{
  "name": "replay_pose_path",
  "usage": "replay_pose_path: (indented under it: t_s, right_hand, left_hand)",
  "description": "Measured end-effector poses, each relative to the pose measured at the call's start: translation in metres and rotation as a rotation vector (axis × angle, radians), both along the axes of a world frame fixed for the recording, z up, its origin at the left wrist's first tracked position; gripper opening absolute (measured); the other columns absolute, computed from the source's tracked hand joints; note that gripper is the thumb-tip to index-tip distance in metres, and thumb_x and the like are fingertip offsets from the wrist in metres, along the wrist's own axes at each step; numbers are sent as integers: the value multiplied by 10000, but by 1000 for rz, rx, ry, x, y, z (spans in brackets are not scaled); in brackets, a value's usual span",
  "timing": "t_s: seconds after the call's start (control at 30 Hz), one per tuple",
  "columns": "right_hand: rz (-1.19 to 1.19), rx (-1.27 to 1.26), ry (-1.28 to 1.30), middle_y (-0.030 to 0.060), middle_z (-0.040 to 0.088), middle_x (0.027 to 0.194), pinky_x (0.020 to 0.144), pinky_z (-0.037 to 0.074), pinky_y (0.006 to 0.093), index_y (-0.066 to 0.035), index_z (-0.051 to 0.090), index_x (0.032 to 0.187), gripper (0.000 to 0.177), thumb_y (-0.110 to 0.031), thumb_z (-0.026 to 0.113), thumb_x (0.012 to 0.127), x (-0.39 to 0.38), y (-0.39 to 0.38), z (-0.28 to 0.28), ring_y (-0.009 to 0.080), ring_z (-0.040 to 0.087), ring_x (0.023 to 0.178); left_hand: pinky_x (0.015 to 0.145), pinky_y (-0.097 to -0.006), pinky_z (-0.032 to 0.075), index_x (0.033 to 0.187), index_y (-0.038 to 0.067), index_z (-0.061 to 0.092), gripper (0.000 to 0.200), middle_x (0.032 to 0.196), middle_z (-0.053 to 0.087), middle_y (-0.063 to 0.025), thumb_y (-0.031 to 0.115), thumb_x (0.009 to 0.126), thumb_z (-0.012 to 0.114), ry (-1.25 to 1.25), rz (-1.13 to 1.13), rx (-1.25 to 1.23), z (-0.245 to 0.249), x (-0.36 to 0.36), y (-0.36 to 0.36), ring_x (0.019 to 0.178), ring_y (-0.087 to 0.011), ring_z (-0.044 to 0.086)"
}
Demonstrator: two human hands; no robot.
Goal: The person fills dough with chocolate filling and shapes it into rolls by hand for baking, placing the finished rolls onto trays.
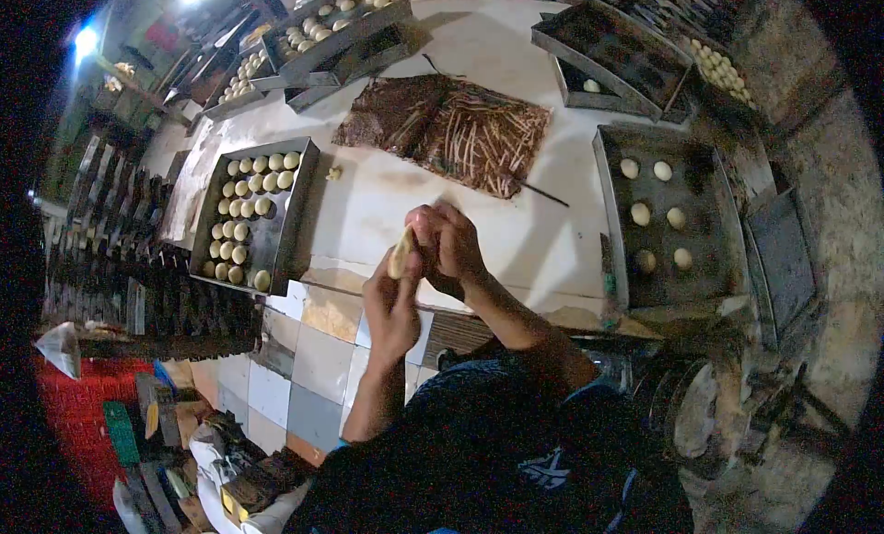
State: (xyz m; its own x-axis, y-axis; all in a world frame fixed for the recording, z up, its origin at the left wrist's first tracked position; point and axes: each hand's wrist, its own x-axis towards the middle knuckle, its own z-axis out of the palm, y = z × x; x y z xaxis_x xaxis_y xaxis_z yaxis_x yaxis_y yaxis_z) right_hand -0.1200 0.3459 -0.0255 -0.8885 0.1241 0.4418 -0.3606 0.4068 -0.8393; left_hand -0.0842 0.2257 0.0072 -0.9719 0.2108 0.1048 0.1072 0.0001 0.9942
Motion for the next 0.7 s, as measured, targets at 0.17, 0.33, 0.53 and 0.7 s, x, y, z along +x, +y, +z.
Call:
replay_pose_path:
  t_s: [0.17,0.33,0.53,0.7]
  right_hand:
    - [1,-129,44,128,464,979,767,447,340,-35,624,1000,403,-357,381,1003,4,-48,-28,225,516,831]
    - [-17,-169,-223,88,659,916,748,490,306,-6,616,1041,266,-241,537,945,-18,17,-86,133,605,839]
    - [-432,771,-209,214,590,991,819,458,465,13,535,1044,279,-35,587,775,-60,179,-162,419,564,924]
    - [-54,741,-798,399,374,1298,1010,363,540,76,374,1339,533,25,470,818,-67,166,-106,523,378,1221]
  left_hand:
    - [904,-344,488,1146,-67,561,313,1094,625,-144,188,966,535,-459,14,502,-54,7,-46,998,-222,617]
    - [900,-368,513,1212,-78,523,423,1205,585,-177,256,953,544,-787,-179,659,-68,-11,-54,1064,-250,609]
    - [1029,-424,420,1267,-72,492,443,1366,474,-202,246,958,497,-553,-264,685,-54,-48,-21,1233,-284,499]
    - [1004,-410,428,1382,-20,402,485,1359,492,-166,203,958,478,-549,3,525,-64,-78,-17,1219,-257,510]
